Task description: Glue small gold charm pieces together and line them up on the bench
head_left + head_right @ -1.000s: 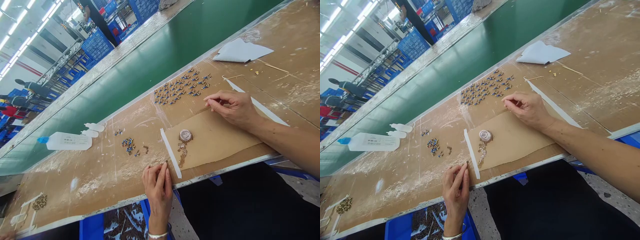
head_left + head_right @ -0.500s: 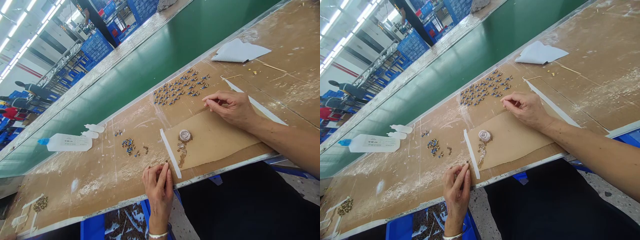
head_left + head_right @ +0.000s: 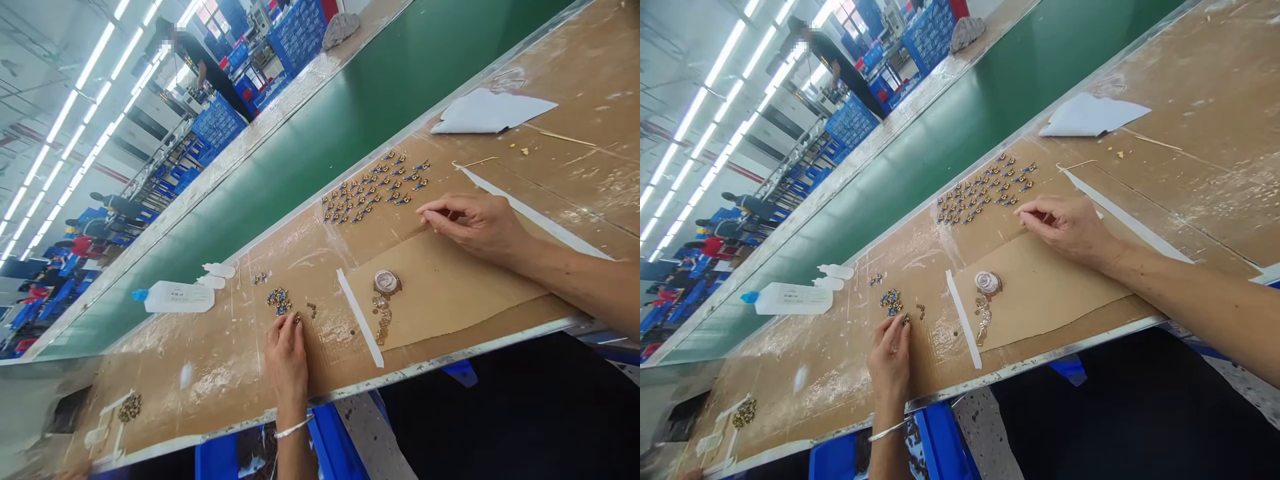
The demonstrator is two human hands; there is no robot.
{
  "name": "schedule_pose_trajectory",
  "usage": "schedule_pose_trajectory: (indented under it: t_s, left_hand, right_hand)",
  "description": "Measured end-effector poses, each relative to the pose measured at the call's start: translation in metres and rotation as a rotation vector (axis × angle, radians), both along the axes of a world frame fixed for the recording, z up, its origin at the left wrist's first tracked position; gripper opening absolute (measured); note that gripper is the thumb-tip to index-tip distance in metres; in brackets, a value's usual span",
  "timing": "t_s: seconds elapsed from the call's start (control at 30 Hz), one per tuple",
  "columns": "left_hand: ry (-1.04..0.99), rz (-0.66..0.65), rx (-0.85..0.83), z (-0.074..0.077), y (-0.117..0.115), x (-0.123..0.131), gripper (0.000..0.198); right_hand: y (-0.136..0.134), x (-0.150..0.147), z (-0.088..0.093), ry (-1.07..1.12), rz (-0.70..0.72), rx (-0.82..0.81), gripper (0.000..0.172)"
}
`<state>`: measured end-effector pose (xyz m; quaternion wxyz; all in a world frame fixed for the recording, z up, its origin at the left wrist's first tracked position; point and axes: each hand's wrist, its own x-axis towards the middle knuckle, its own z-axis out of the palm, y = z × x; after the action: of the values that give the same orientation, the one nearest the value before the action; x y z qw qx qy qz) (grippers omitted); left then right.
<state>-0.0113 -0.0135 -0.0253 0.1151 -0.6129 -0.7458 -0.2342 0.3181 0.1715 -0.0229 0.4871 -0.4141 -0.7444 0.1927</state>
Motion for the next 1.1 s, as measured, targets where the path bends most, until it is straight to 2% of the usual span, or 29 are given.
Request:
schedule_pose_trajectory:
  t_s: [0.1, 0.23, 0.33, 0.4, 0.53, 0.63, 0.7, 0.77, 0.9, 1.1]
  left_hand:
    - [0.113, -0.081, -0.082, 0.002, 0.006, -0.006, 0.026]
    - [0.312, -0.107, -0.082, 0.003, 0.007, -0.006, 0.024]
    - [0.301, -0.112, -0.021, 0.007, 0.005, -0.005, 0.022]
    - [0.136, -0.07, 0.034, 0.011, 0.004, 0.0, 0.023]
    - [-0.425, 0.107, 0.009, 0.027, 0.004, 0.026, 0.027]
    - [-0.753, 0.115, 0.007, 0.041, 0.011, 0.052, 0.029]
    - [-0.85, 0.081, -0.001, 0.049, 0.02, 0.069, 0.027]
    - [-0.845, 0.008, -0.036, 0.056, 0.03, 0.084, 0.023]
    - [-0.671, -0.193, -0.145, 0.063, 0.051, 0.106, 0.019]
    - [-0.401, -0.225, -0.21, 0.071, 0.075, 0.123, 0.02]
  right_hand:
    - [0.002, 0.001, -0.001, -0.008, 0.015, 0.017, 0.016]
    - [0.004, 0.001, -0.002, 0.006, 0.027, 0.03, 0.017]
    - [0.004, 0.0, -0.003, 0.038, 0.03, 0.031, 0.017]
    - [0.004, 0.0, -0.003, 0.048, 0.033, 0.024, 0.017]
    - [0.005, 0.0, -0.004, 0.055, 0.041, 0.014, 0.018]
    - [0.006, 0.001, -0.005, 0.051, 0.047, 0.024, 0.018]
    - [0.007, 0.002, -0.004, 0.056, 0.057, 0.041, 0.018]
    - [0.008, 0.002, -0.004, 0.061, 0.069, 0.056, 0.017]
    - [0.011, 0.003, -0.005, 0.055, 0.057, 0.083, 0.018]
    - [0.013, 0.003, -0.006, 0.061, 0.095, 0.099, 0.02]
